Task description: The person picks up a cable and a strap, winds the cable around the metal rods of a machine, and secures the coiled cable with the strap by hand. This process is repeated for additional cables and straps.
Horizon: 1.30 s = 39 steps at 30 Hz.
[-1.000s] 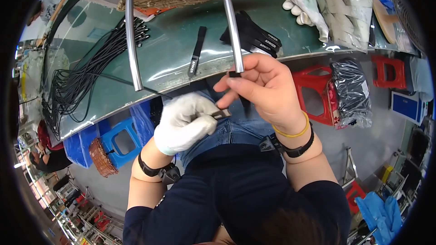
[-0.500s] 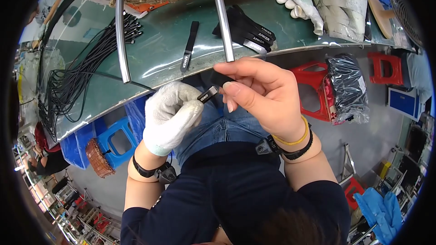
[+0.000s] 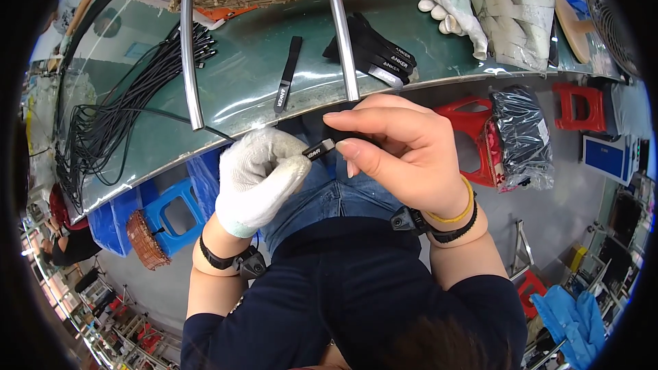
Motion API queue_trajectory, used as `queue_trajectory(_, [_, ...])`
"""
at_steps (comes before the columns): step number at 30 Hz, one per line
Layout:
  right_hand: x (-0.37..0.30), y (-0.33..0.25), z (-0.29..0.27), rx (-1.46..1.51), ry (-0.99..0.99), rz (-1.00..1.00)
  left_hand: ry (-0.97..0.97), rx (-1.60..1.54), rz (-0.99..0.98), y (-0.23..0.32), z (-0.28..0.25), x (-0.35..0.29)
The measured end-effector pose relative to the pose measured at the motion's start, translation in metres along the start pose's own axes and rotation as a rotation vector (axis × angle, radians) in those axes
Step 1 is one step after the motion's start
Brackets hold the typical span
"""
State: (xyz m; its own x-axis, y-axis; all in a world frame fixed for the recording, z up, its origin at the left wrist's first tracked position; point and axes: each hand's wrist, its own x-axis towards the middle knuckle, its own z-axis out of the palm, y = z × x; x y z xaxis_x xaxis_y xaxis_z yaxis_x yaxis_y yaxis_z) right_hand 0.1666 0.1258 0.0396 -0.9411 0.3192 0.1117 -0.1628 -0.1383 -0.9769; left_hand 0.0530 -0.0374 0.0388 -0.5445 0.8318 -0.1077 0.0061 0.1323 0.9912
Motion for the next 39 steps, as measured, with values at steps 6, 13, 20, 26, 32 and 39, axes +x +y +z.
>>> queue_trajectory(6, [0.0,0.002,-0.001,0.108,0.06,0.003,0.002,0.041,0.033,0.002,-0.001,0.001])
queue_trajectory(13, [0.001,-0.001,-0.005,-0.072,-0.016,0.01,0.009,0.021,0.004,-0.001,-0.001,0.002])
queue_trajectory(20, [-0.001,0.002,-0.011,0.196,-0.043,0.146,0.074,0.072,0.076,-0.003,0.001,0.002])
queue_trajectory(26, [-0.001,0.0,0.0,0.202,0.048,0.242,0.084,0.103,0.076,-0.001,0.003,0.002])
queue_trajectory(32, [0.008,-0.008,0.004,-0.267,-0.106,-0.068,0.028,0.046,0.041,0.001,0.001,0.001])
queue_trajectory(39, [0.028,-0.046,0.011,-0.491,-0.281,-0.412,-0.138,0.32,0.169,0.068,-0.008,0.0])
